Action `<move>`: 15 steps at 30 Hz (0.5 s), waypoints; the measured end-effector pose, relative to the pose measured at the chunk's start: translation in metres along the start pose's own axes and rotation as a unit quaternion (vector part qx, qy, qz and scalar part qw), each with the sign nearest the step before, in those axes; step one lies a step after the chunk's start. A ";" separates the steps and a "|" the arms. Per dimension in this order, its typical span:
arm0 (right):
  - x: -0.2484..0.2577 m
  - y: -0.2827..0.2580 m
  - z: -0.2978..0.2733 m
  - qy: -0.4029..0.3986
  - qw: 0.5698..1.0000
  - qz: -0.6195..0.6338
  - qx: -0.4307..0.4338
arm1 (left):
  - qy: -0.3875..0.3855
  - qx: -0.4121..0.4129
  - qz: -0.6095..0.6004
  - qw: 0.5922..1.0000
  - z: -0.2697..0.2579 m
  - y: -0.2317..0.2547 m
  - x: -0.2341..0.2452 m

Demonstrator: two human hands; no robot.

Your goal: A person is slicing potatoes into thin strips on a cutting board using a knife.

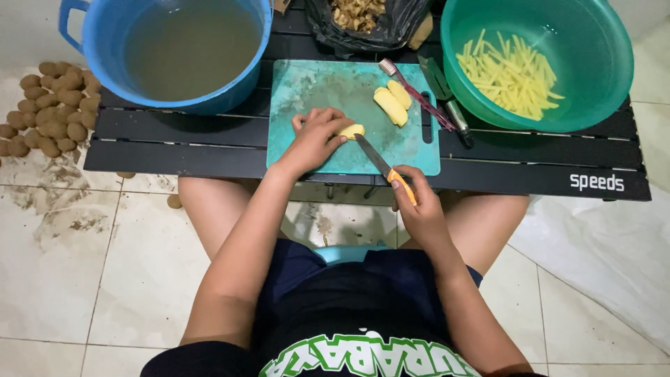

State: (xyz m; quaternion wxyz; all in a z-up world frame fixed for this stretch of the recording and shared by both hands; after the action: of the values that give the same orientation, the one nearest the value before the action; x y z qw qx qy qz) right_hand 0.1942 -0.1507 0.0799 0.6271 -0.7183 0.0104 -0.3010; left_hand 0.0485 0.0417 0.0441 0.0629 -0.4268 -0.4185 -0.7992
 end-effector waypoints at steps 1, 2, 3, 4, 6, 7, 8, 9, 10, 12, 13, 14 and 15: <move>-0.001 -0.001 0.000 -0.001 1.000 0.000 -0.001 | -0.001 0.001 0.000 1.000 -0.001 -0.001 0.000; 0.000 -0.003 -0.001 0.004 1.000 0.002 0.004 | 0.015 -0.009 -0.004 1.000 -0.002 0.001 0.002; 0.001 -0.005 -0.002 0.009 1.000 0.005 0.010 | 0.031 -0.019 -0.008 0.999 -0.003 0.003 0.004; 0.001 -0.003 -0.002 0.009 1.000 0.004 0.009 | 0.030 -0.018 -0.009 0.999 -0.003 0.001 0.002; 0.000 -0.001 -0.002 0.009 1.000 0.005 0.015 | 0.035 -0.027 0.006 0.999 -0.004 -0.001 0.001; 0.000 0.000 -0.002 0.008 1.000 0.005 0.015 | 0.035 -0.026 0.005 0.999 -0.005 0.000 0.000; 0.001 0.001 -0.001 0.010 1.000 0.002 0.017 | 0.039 -0.027 0.004 0.999 -0.005 0.000 0.001; 0.001 0.002 0.000 0.013 1.000 0.000 0.019 | 0.042 -0.028 0.003 0.999 -0.004 0.001 0.002; 0.001 0.004 0.000 0.012 1.000 0.000 0.018 | 0.042 -0.027 0.003 0.999 -0.004 0.002 0.003; 0.000 0.006 0.002 0.019 0.999 -0.014 0.034 | 0.047 -0.024 -0.006 0.999 -0.004 0.004 0.004; 0.001 0.009 0.004 0.019 0.999 -0.014 0.034 | 0.047 -0.023 -0.006 0.999 -0.004 0.004 0.005; 0.002 0.011 0.005 0.019 0.999 -0.021 0.047 | 0.045 -0.023 -0.012 0.999 -0.004 0.004 0.005; 0.003 0.013 0.007 0.019 0.998 -0.029 0.059 | 0.043 -0.022 -0.018 0.999 -0.004 0.004 0.005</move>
State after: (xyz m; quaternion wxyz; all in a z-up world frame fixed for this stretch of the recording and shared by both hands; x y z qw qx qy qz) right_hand 0.2040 -0.1484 0.0694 0.6595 -0.6741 -0.0163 -0.3322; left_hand 0.0447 0.0374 0.0495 0.0574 -0.3857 -0.4047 -0.8271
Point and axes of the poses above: each hand's wrist, its own z-axis towards the middle knuckle, its own x-axis out of the back of the hand, y = z × x, the point moved 8 cm from there along z, towards the middle knuckle, and after that the axes turned 8 degrees about y, right-handed, at the moved point
